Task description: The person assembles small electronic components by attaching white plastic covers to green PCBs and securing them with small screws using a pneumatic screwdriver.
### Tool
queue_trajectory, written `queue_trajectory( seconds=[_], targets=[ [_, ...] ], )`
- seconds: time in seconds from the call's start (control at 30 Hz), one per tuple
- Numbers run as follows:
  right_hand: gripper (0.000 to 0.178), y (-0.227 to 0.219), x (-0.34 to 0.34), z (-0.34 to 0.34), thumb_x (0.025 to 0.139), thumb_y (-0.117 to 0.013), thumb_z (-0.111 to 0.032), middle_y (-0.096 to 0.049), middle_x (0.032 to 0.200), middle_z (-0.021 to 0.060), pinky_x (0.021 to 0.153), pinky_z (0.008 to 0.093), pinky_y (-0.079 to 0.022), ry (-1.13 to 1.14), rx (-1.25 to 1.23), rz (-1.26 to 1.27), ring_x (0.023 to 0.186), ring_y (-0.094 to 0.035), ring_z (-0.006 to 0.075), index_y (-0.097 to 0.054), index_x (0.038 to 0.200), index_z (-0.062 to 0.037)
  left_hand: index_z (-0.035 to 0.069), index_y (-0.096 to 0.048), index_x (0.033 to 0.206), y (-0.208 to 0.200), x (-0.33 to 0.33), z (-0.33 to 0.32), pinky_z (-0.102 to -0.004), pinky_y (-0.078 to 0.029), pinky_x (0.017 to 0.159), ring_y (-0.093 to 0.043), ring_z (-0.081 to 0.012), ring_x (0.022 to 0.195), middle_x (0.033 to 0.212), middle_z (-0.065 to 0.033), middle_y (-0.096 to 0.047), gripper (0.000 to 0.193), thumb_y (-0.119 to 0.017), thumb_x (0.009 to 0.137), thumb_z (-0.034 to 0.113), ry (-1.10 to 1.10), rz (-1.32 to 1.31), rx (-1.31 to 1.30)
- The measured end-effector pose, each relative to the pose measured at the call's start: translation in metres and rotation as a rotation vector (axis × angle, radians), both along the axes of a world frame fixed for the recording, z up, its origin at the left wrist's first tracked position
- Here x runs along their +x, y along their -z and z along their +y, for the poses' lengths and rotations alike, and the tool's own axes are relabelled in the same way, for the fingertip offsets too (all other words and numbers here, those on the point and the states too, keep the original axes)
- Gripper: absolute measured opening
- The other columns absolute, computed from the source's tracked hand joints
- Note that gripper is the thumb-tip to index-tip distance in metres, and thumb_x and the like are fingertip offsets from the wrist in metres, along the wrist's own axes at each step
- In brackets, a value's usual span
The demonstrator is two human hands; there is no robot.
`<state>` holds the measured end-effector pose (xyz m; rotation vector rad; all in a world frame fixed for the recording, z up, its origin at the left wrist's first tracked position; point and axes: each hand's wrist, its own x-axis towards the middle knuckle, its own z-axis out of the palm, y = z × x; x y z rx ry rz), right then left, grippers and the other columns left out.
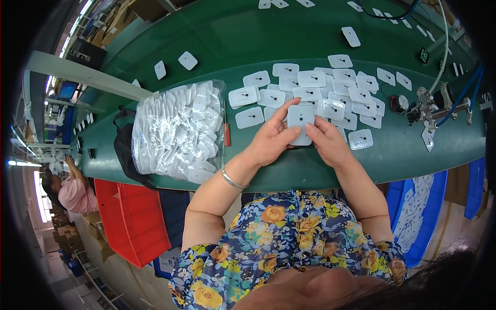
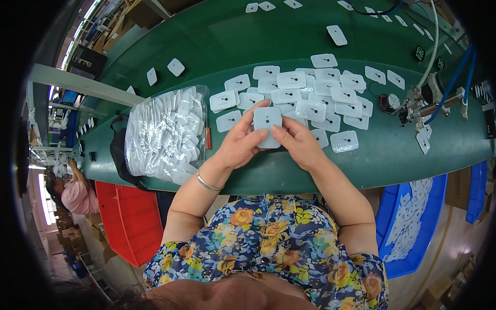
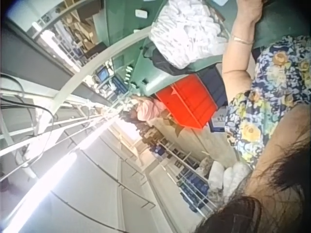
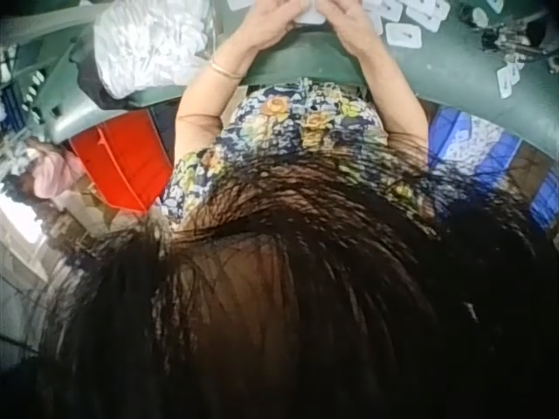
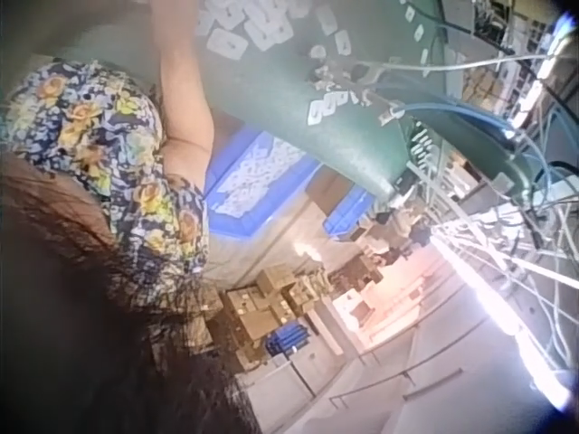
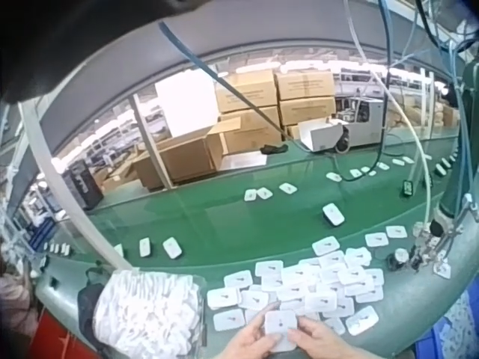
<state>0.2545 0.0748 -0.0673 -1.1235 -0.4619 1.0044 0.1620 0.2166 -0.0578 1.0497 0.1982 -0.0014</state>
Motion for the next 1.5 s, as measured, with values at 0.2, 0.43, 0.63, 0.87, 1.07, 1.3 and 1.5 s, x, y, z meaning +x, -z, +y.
queue_trajectory(
  seconds=[0.2, 0.43, 0.63, 0.87, 1.07, 1.3, 1.5],
  targets=[
    [0.035, -0.002, 0.0, -0.014, 0.091, -0.049, -0.023, -0.055, 0.106, 0.0054, 0.085, 0.0248, -0.04, -0.05, -0.098, -0.113, 0.097, -0.05, 0.011, -0.049, 0.117, 0.0008, 0.008, -0.028, 0.134, 0.003, 0.001, -0.012, -0.02, -0.042, 0.068, -0.049, -0.0084, 0.09, 0.107, -0.0038, -0.05, 0.053, -0.053, 0.086, 0.01, 0.0, -0.104, 0.093],
    [0.039, 0.008, 0.001, -0.021, 0.091, -0.049, -0.027, -0.054, 0.107, 0.0056, 0.083, 0.025, -0.041, -0.025, -0.031, 0.051, 0.096, -0.05, 0.0112, -0.047, 0.119, 0.0008, 0.007, -0.03, 0.131, 0.008, 0.003, -0.022, -0.0188, -0.042, 0.065, -0.049, -0.0068, 0.084, 0.104, -0.0022, -0.05, 0.049, -0.053, 0.087, 0.012, 0.018, -0.063, 0.072],
    [0.044, 0.019, 0.001, -0.013, 0.091, -0.049, -0.031, -0.053, 0.109, 0.0075, 0.084, 0.0252, -0.042, 0.123, -0.058, 0.13, 0.098, -0.051, 0.0126, -0.044, 0.12, 0.0017, 0.005, -0.03, 0.133, -0.031, 0.017, 0.0, -0.0252, -0.046, 0.067, -0.058, -0.0162, 0.071, 0.074, -0.0061, -0.059, 0.06, -0.056, 0.085, 0.031, 0.314, 0.121, 0.914],
    [0.04, 0.022, 0.018, -0.003, 0.091, -0.047, -0.028, -0.057, 0.106, 0.0165, 0.079, 0.0377, -0.05, -0.033, 0.085, 0.266, 0.092, -0.059, 0.0256, -0.042, 0.117, 0.0011, -0.002, -0.049, 0.119, -0.041, 0.1, 0.112, -0.0322, -0.048, 0.073, -0.063, -0.0267, 0.081, 0.087, -0.0146, -0.065, 0.057, -0.059, 0.081, 0.04, -0.102, 0.106, 1.301],
    [0.042, 0.029, 0.008, -0.007, 0.089, -0.051, -0.026, -0.057, 0.106, 0.0183, 0.076, 0.0383, -0.051, -0.232, 0.028, 0.375, 0.092, -0.06, 0.0283, -0.039, 0.12, -0.0007, -0.001, -0.046, 0.121, 0.05, 0.215, 0.228, -0.0365, -0.034, 0.1, -0.04, -0.0297, 0.12, 0.129, -0.0182, -0.042, 0.052, -0.053, 0.084, 0.035, -0.133, 0.266, 1.835],
    [0.044, 0.021, 0.02, -0.003, 0.088, -0.054, -0.022, -0.056, 0.108, 0.0179, 0.081, 0.0358, -0.049, -0.335, -0.073, 0.381, 0.097, -0.059, 0.0258, -0.037, 0.122, -0.0005, 0.002, -0.038, 0.128, 0.09, 0.301, 0.256, -0.0368, -0.027, 0.105, -0.032, -0.0291, 0.126, 0.136, -0.0157, -0.035, 0.058, -0.045, 0.088, 0.042, -0.13, 0.273, 1.913],
    [0.056, 0.015, 0.019, -0.001, 0.082, -0.062, -0.031, -0.057, 0.107, 0.0199, 0.08, 0.038, -0.05, -0.319, -0.124, 0.468, 0.095, -0.06, 0.0281, -0.038, 0.122, -0.0002, 0.003, -0.038, 0.128, 0.107, 0.319, 0.273, -0.0378, -0.027, 0.104, -0.032, -0.0295, 0.126, 0.134, -0.0157, -0.038, 0.061, -0.039, 0.088, 0.049, -0.2, 0.247, 1.947]
  ],
)
